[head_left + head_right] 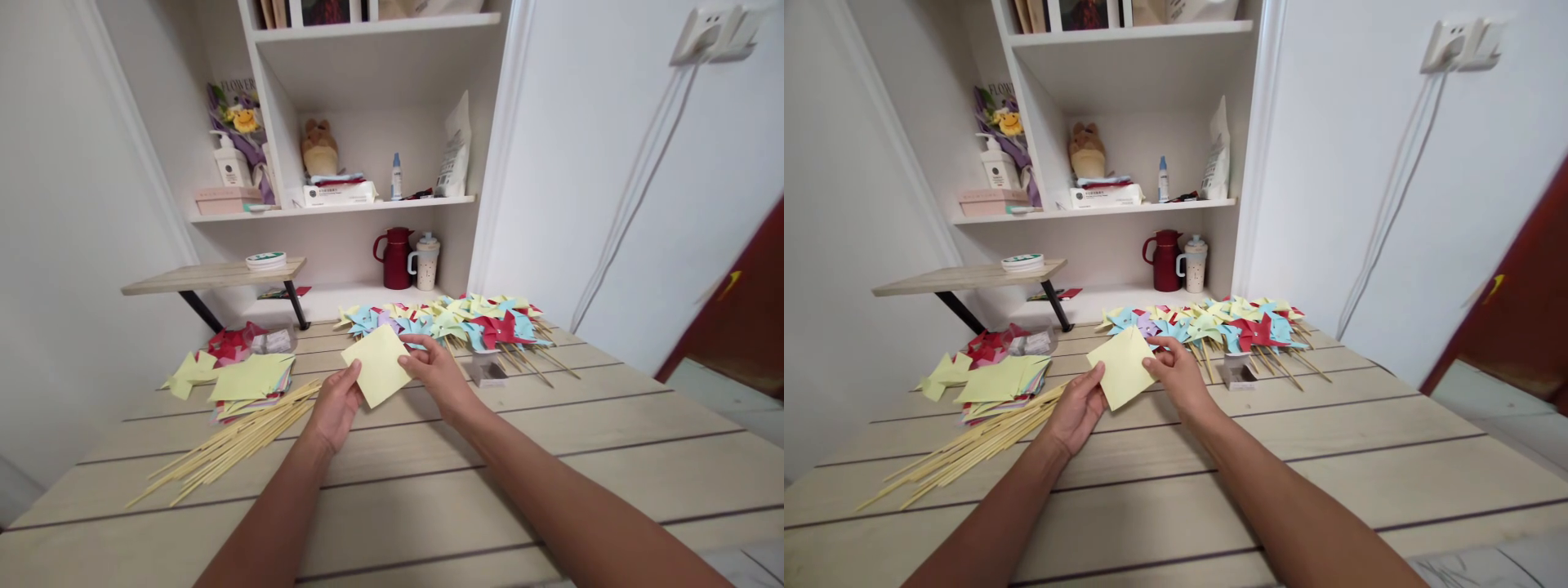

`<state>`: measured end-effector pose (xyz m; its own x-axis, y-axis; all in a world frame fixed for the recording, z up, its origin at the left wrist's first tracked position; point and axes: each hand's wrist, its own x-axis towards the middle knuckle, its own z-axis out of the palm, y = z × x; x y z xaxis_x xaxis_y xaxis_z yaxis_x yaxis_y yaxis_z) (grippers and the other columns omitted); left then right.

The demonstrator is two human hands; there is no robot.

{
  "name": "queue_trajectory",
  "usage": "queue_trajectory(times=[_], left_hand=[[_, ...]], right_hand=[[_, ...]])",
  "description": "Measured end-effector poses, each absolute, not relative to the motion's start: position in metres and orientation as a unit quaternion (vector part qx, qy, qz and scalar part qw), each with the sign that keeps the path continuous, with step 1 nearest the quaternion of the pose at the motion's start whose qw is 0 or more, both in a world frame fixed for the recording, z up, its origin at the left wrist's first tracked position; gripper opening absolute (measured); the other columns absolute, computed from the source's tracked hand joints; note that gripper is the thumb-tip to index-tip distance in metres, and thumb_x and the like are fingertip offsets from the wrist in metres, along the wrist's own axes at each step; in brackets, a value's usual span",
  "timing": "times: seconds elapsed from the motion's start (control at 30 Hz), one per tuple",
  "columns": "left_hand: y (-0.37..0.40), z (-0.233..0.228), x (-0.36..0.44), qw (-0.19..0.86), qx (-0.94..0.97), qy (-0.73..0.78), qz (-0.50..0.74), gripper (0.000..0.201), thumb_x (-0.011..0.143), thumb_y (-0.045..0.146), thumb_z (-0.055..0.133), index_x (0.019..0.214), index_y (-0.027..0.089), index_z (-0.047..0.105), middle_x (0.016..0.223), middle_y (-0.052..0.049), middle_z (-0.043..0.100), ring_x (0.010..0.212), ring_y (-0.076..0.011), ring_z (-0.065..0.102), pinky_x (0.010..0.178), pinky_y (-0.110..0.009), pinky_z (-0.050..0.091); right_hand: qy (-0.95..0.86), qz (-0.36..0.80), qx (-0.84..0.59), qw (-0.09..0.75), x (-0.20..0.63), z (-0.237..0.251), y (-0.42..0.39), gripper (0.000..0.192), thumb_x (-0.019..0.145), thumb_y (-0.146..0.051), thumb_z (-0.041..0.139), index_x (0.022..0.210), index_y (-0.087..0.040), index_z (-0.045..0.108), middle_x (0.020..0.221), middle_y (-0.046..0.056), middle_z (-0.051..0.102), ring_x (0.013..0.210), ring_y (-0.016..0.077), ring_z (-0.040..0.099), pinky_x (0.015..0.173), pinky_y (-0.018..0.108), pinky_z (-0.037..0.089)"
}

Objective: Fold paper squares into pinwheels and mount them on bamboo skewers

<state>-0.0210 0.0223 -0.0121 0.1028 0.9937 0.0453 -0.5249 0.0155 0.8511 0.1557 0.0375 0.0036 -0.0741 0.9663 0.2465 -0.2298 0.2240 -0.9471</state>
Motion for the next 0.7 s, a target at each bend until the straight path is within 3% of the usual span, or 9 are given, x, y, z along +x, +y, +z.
queue_trajectory(times=[0.27, 0.43, 0.7], left_hand=[[0.019, -0.011, -0.020, 0.673, 0.406, 0.287, 0.548, 0.049, 0.086, 0.048, 0.064, 0.120, 0.013, 0.067, 0.123, -0.017, 0.069, 0.110, -0.0304, 0.066, 0.089, -0.040, 0.053], [0.019, -0.011, -0.020, 0.675, 0.414, 0.316, 0.523, 0.045, 0.088, 0.046, 0.061, 0.115, 0.009, 0.068, 0.109, -0.019, 0.073, 0.090, -0.0255, 0.070, 0.076, -0.036, 0.056], [0.019, -0.009, -0.021, 0.684, 0.381, 0.305, 0.542, 0.040, 0.089, 0.043, 0.061, 0.111, 0.010, 0.070, 0.112, -0.018, 0.073, 0.096, -0.0264, 0.069, 0.083, -0.040, 0.057]], right_hand=[[-0.621, 0.401, -0.378, 0.557, 0.164, 0.006, 0.044, 0.041, 0.076, -0.032, 0.066, 0.115, -0.021, 0.060, 0.063, -0.006, 0.051, 0.059, 0.0129, 0.046, 0.058, 0.027, 0.035], [-0.650, 0.351, -0.390, 0.549, 0.174, 0.013, 0.047, 0.037, 0.077, -0.029, 0.063, 0.114, -0.022, 0.062, 0.065, -0.005, 0.052, 0.060, 0.0139, 0.046, 0.058, 0.027, 0.035], [-0.675, 0.331, -0.416, 0.511, 0.182, 0.019, 0.047, 0.031, 0.079, -0.027, 0.059, 0.109, -0.023, 0.065, 0.063, -0.005, 0.050, 0.058, 0.0134, 0.046, 0.056, 0.026, 0.035]])
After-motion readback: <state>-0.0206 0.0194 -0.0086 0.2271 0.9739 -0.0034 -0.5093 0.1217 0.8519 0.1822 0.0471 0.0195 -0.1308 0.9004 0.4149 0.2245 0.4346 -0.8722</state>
